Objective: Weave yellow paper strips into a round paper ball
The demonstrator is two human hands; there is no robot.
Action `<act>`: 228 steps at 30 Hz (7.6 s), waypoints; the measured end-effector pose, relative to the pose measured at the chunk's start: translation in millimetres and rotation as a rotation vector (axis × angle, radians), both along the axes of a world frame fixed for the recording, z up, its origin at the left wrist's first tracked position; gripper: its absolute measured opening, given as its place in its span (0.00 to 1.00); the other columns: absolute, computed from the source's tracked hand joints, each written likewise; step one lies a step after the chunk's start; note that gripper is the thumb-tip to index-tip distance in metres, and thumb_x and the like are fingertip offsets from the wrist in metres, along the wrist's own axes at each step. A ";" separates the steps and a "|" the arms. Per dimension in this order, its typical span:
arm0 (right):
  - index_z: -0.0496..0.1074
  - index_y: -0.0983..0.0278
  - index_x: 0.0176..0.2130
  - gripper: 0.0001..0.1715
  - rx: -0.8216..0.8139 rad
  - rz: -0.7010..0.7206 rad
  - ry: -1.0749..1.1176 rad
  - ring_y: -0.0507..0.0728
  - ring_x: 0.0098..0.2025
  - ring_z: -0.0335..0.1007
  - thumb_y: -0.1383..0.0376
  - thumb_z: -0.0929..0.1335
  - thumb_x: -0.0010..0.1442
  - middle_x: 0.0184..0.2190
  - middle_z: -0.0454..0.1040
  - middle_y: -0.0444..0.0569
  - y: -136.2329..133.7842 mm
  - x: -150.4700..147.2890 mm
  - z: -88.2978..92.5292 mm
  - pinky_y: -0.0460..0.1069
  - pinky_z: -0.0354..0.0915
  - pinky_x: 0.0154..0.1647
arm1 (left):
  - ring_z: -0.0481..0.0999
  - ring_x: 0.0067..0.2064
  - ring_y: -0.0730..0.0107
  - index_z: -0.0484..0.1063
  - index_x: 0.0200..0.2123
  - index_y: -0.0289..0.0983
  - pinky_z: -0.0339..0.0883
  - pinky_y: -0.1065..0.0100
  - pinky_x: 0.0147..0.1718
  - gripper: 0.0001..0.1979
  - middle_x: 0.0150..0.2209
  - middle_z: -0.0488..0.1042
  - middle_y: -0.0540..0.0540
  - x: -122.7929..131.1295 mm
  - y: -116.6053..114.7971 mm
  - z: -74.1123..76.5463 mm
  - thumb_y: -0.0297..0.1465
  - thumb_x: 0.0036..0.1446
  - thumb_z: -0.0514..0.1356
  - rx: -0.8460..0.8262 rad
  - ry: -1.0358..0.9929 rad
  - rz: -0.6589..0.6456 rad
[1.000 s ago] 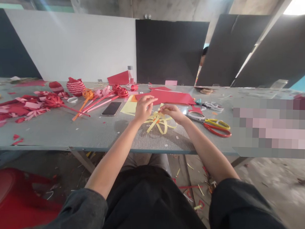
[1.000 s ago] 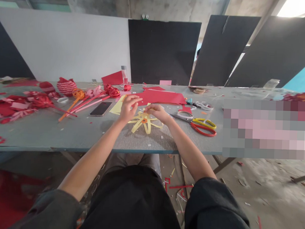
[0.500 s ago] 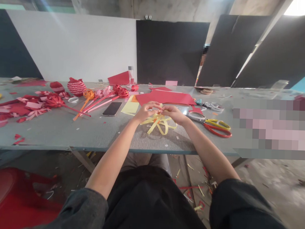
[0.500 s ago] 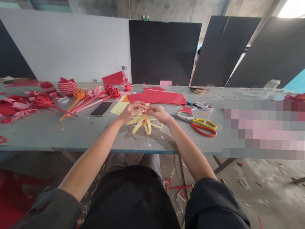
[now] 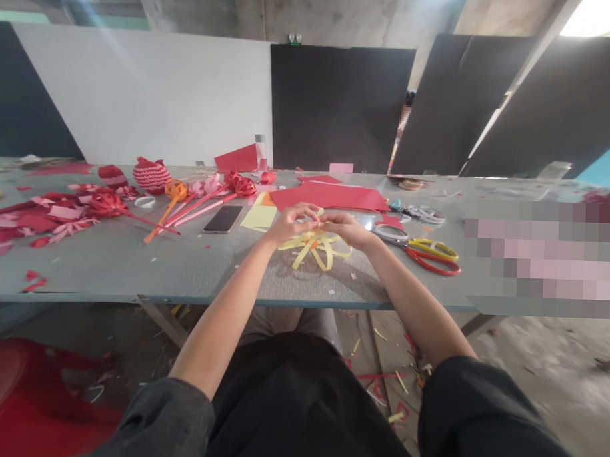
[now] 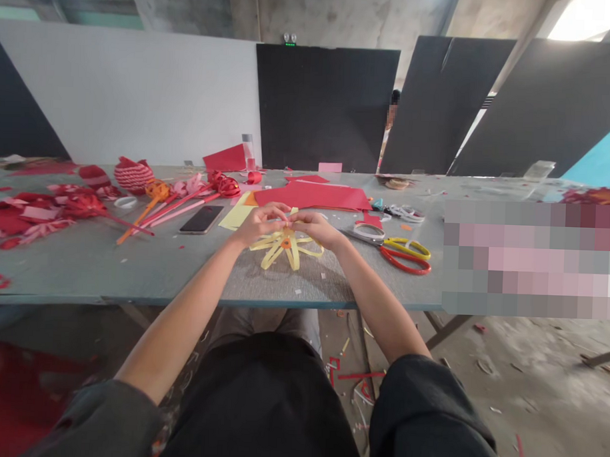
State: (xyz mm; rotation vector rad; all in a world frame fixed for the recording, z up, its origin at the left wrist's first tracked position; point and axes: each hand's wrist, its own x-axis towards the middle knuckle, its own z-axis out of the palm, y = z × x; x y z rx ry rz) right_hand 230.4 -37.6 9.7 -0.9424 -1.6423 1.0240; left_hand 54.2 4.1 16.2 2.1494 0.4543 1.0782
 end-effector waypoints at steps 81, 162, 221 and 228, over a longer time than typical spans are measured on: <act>0.63 0.62 0.34 0.15 0.030 0.037 -0.450 0.56 0.34 0.75 0.70 0.70 0.45 0.30 0.76 0.45 -8.6 -6.3 7.6 0.47 0.66 0.31 | 0.74 0.29 0.70 0.61 0.34 0.36 0.63 0.70 0.28 0.15 0.26 0.73 0.50 -12.1 -6.8 3.0 0.28 0.42 0.63 -0.211 0.393 0.076; 0.74 0.62 0.34 0.09 0.621 -0.332 -0.564 0.55 0.33 0.69 0.61 0.67 0.53 0.31 0.73 0.48 -7.1 -23.3 -4.8 0.49 0.60 0.35 | 0.74 0.28 0.70 0.70 0.28 0.35 0.67 0.72 0.22 0.05 0.27 0.74 0.47 -31.9 -29.2 12.2 0.31 0.49 0.60 -0.078 0.209 0.310; 0.70 0.64 0.28 0.09 0.630 -0.253 -0.490 0.52 0.29 0.66 0.64 0.64 0.56 0.27 0.71 0.48 -8.0 -30.9 -6.0 0.47 0.58 0.31 | 0.73 0.39 0.62 0.72 0.32 0.38 0.56 0.60 0.42 0.08 0.33 0.77 0.45 -25.7 -51.4 3.0 0.30 0.58 0.53 0.591 0.554 0.656; 0.72 0.63 0.27 0.09 0.681 -0.337 -0.677 0.54 0.31 0.66 0.64 0.64 0.57 0.27 0.73 0.47 -5.0 -30.7 -9.3 0.49 0.55 0.35 | 0.74 0.37 0.61 0.73 0.31 0.38 0.57 0.59 0.40 0.09 0.31 0.77 0.45 -24.2 -50.3 8.7 0.28 0.57 0.52 0.688 0.680 0.638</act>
